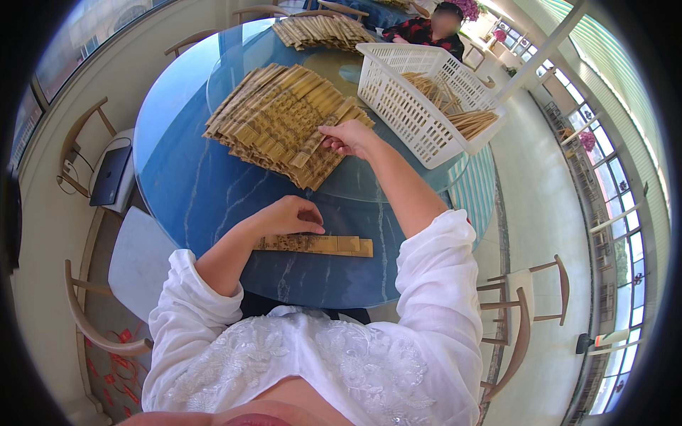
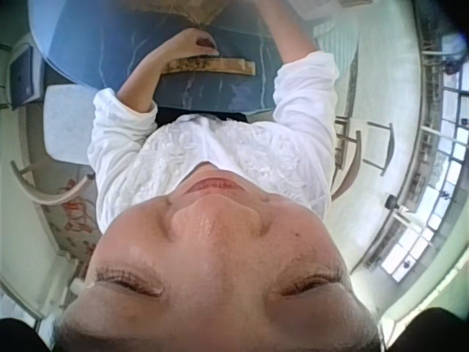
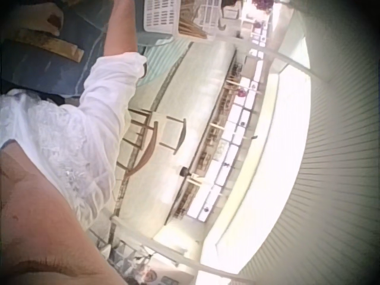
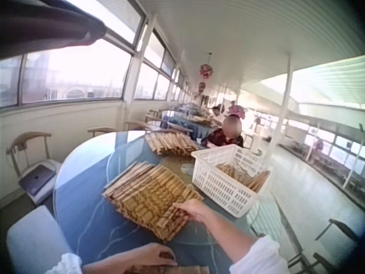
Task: The person inserts thin wooden sticks into slots on flat bamboo strips, then places the assembled pieces onto a stack on the table. The person repeats this process with multiple bamboo strips and sticks.
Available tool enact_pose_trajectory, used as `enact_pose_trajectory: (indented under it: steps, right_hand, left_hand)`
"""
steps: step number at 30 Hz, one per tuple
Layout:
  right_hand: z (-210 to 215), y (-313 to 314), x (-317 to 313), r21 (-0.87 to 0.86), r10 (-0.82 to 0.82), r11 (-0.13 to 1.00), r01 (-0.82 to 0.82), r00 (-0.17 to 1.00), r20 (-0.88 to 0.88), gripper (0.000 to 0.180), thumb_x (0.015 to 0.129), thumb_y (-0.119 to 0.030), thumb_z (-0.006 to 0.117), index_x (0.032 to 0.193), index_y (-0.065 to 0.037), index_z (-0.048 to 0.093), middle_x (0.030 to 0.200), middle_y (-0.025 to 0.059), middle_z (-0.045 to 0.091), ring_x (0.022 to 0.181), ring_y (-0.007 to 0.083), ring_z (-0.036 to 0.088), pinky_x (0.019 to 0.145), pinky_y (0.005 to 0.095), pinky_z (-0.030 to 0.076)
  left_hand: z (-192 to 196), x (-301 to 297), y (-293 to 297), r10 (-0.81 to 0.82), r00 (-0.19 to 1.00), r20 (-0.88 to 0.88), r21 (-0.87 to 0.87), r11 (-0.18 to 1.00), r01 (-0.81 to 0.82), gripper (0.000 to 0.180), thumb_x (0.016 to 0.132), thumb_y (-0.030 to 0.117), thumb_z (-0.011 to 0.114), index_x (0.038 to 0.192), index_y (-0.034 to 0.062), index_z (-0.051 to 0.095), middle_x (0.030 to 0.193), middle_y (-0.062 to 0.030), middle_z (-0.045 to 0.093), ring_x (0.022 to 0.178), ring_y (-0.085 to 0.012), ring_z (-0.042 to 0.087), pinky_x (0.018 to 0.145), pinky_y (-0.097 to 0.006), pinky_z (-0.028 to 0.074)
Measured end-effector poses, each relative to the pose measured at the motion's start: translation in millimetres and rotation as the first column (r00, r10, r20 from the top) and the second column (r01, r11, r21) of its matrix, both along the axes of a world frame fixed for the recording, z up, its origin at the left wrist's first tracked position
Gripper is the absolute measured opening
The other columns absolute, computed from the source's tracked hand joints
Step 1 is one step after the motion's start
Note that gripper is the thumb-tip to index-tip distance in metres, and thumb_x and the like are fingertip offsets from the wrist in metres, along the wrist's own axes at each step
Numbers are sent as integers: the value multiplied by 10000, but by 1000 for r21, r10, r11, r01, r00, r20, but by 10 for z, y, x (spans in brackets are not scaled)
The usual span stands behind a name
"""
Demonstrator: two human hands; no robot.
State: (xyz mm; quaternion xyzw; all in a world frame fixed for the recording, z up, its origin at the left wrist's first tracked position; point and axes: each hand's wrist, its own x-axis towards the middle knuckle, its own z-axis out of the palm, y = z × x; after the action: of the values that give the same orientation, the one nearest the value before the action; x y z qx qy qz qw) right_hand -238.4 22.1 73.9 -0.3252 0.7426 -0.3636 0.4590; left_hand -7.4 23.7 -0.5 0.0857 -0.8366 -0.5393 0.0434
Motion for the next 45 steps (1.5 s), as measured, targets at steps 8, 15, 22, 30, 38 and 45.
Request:
enact_pose_trajectory:
  steps: [8, 15, 22, 30, 38, 45]
  right_hand:
    - [28, -9, -115, 82, 96, 993, -83, 980, -172, 390, 817, -403, 718, 740, -29, 642, 596, 17, 593, 454, 50, 465, 394, 187, 339]
    - [717, 101, -684, -352, -62, 934, -64, 940, -335, 388, 852, -408, 676, 846, -21, 649, 633, 16, 604, 488, 45, 488, 440, 196, 392]
    - [1069, 452, -2325, -228, -205, 973, -32, 331, -921, 394, 809, -349, 688, 1111, -98, 649, 930, 70, 697, 796, 178, 662, 732, 295, 514]
    - [691, 482, -2598, 526, 274, 847, 80, 782, -560, 448, 799, -372, 682, 1147, -92, 652, 1114, 133, 664, 948, 199, 653, 809, 391, 512]
    - [421, 147, -2637, 519, 52, 826, 220, 887, -459, 423, 791, -352, 685, 1125, -92, 662, 1103, 135, 665, 930, 212, 657, 794, 407, 511]
    - [382, 34, -2605, 550, 68, 807, 213, 892, -446, 403, 785, -334, 687, 1107, -92, 671, 1094, 138, 666, 913, 224, 661, 781, 422, 510]
  left_hand:
    - [32, 9, 36, -83, 996, 11, -122, 989, 84, 393, 712, 321, 797, 963, 41, 681, 799, -26, 643, 707, -145, 563, 644, -282, 462]
    - [-18, 56, 135, -82, 995, -54, -279, 958, 64, 464, 684, 324, 796, 1043, 75, 641, 944, -74, 584, 913, -244, 569, 808, -346, 468]
    - [-21, 32, 209, -128, 990, -59, -327, 940, 102, 406, 704, 318, 787, 985, 65, 640, 936, -80, 592, 927, -259, 569, 823, -359, 466]
    - [-44, 27, 191, -122, 992, -27, -275, 955, 110, 334, 736, 292, 765, 947, 63, 645, 857, -70, 600, 876, -256, 569, 786, -359, 464]
    - [-42, 17, 193, -112, 991, -67, -228, 969, 94, 310, 745, 264, 760, 941, 56, 641, 849, -77, 599, 850, -262, 576, 762, -362, 466]
    - [-62, 23, 172, -85, 992, -96, -200, 978, 64, 299, 742, 248, 760, 932, 54, 636, 841, -80, 600, 838, -263, 580, 754, -367, 465]
